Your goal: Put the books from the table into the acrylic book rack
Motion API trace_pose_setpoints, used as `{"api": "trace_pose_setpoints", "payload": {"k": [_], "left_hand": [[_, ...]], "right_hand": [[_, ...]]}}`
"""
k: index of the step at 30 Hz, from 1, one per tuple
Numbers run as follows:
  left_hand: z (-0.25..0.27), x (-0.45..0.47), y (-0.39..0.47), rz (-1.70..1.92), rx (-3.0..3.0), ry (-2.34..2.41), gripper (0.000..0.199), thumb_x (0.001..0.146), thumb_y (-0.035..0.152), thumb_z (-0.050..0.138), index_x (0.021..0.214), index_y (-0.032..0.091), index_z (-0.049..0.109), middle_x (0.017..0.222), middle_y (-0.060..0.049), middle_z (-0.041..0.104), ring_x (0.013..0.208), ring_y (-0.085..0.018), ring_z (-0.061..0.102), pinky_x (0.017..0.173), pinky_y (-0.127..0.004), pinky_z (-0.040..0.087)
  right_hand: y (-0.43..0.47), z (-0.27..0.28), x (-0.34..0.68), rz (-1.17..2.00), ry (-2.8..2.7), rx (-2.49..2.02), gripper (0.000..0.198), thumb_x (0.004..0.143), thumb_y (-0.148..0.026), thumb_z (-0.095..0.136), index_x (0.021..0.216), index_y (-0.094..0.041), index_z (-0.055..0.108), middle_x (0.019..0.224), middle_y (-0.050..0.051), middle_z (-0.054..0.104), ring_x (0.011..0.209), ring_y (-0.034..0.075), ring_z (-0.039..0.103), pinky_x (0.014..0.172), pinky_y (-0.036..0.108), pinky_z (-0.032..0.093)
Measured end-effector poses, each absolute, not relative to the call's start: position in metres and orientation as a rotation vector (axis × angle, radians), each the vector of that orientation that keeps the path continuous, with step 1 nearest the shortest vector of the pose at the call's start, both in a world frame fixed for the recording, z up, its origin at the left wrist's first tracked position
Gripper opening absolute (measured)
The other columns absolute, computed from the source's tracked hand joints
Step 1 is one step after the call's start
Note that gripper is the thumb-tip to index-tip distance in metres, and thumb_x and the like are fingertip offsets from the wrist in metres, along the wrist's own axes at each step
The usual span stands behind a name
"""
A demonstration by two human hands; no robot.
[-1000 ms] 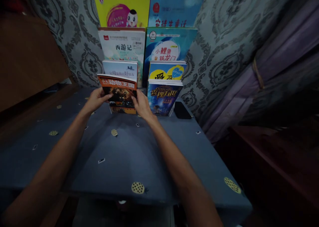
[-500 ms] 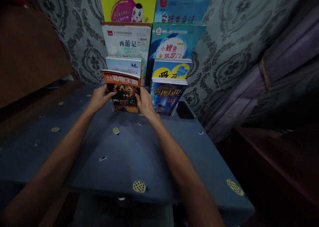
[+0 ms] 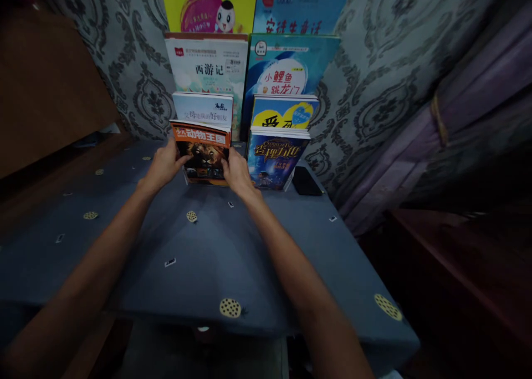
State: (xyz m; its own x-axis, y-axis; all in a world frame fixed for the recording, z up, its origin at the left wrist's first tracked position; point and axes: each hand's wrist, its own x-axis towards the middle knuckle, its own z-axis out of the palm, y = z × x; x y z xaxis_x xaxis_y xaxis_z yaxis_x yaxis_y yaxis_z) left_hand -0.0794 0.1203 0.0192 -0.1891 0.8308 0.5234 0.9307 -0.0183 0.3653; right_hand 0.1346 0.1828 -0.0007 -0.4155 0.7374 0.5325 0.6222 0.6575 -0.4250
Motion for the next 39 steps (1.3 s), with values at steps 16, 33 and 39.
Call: {"api": "trace_pose_setpoints", "payload": {"k": [16, 33, 39], "left_hand": [[0.023, -0.069, 0.115, -0.821, -1.851, -2.188, 0.047, 0.095, 0.031, 0.059, 0.134, 0.012, 0.042, 0.112, -0.021, 0.070, 0.115, -0.038, 0.066, 0.098, -0.050, 0.052], [0.019, -0.060, 0.116, -1.010, -1.824, -2.058, 0.077, 0.088, 0.019, 0.062, 0.153, 0.013, 0.021, 0.137, -0.024, 0.060, 0.119, -0.038, 0.065, 0.100, -0.051, 0.052], [0.029, -0.052, 0.109, -1.131, -1.827, -1.810, 0.086, 0.090, 0.014, 0.056, 0.161, 0.025, 0.010, 0.150, -0.019, 0.047, 0.119, -0.033, 0.064, 0.101, -0.047, 0.054]], "right_hand": [[0.161, 0.013, 0.135, 0.111, -2.129, -1.462, 0.025, 0.097, -0.020, 0.050, 0.118, -0.012, 0.061, 0.091, 0.017, 0.072, 0.088, 0.031, 0.069, 0.078, 0.041, 0.049], [0.173, 0.006, 0.141, 0.156, -2.184, -1.409, 0.017, 0.095, -0.022, 0.052, 0.105, -0.021, 0.066, 0.091, 0.014, 0.074, 0.088, 0.033, 0.070, 0.072, 0.039, 0.050], [0.163, 0.017, 0.138, 0.165, -1.973, -1.244, 0.052, 0.094, -0.024, 0.048, 0.145, -0.013, 0.046, 0.090, 0.015, 0.074, 0.075, 0.029, 0.068, 0.076, 0.046, 0.054]]}}
